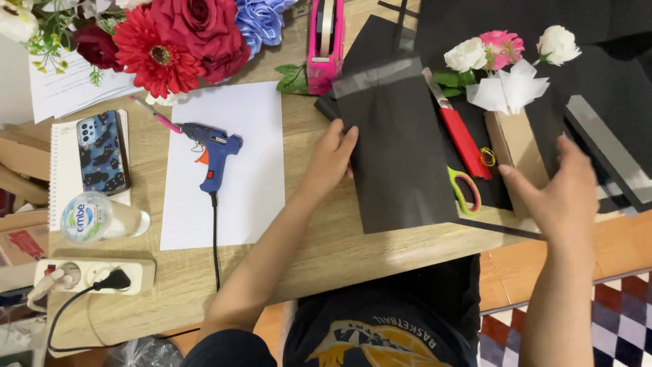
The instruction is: The person cuts a strip of black paper using scissors, then arranges artificial flowers and green leaves into a cardboard box. They use a hot glue gun to attach the leaves and flowers to the box, creating a decorative arrangement.
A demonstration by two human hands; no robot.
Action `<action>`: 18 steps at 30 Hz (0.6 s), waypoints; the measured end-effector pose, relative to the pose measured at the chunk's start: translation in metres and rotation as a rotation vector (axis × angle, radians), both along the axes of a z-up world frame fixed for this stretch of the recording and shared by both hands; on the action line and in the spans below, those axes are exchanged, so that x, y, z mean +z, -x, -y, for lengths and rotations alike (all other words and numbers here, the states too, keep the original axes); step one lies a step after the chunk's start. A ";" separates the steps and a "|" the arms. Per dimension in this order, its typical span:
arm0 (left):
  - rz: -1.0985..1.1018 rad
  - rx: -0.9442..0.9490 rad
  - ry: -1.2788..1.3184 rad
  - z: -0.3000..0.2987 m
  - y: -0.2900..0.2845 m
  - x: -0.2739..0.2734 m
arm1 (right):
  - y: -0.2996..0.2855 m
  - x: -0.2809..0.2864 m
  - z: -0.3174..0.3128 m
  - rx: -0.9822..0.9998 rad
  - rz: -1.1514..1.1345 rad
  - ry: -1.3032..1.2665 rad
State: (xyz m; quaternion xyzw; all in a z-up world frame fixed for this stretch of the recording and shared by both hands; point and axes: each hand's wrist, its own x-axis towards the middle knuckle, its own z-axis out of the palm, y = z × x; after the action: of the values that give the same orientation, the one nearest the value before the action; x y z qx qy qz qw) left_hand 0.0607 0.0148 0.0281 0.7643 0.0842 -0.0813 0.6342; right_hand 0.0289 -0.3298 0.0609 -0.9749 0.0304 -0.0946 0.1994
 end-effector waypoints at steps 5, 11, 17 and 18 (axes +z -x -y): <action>-0.122 -0.052 -0.209 -0.013 0.002 -0.014 | -0.004 -0.051 0.009 0.013 0.099 0.120; 0.119 0.092 -0.346 -0.062 -0.006 -0.044 | 0.037 -0.017 -0.041 0.171 0.325 0.031; 0.311 0.383 -0.003 -0.096 0.051 0.016 | 0.091 -0.017 -0.115 0.283 0.219 -0.281; 0.341 0.440 0.144 -0.097 0.061 0.015 | 0.098 -0.021 -0.125 0.315 0.240 -0.349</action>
State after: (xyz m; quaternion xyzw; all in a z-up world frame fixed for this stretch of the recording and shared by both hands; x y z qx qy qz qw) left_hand -0.0005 0.1122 0.0433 0.6834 0.1341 0.1823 0.6941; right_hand -0.0690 -0.2053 0.0399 -0.9003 -0.1296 -0.1706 0.3789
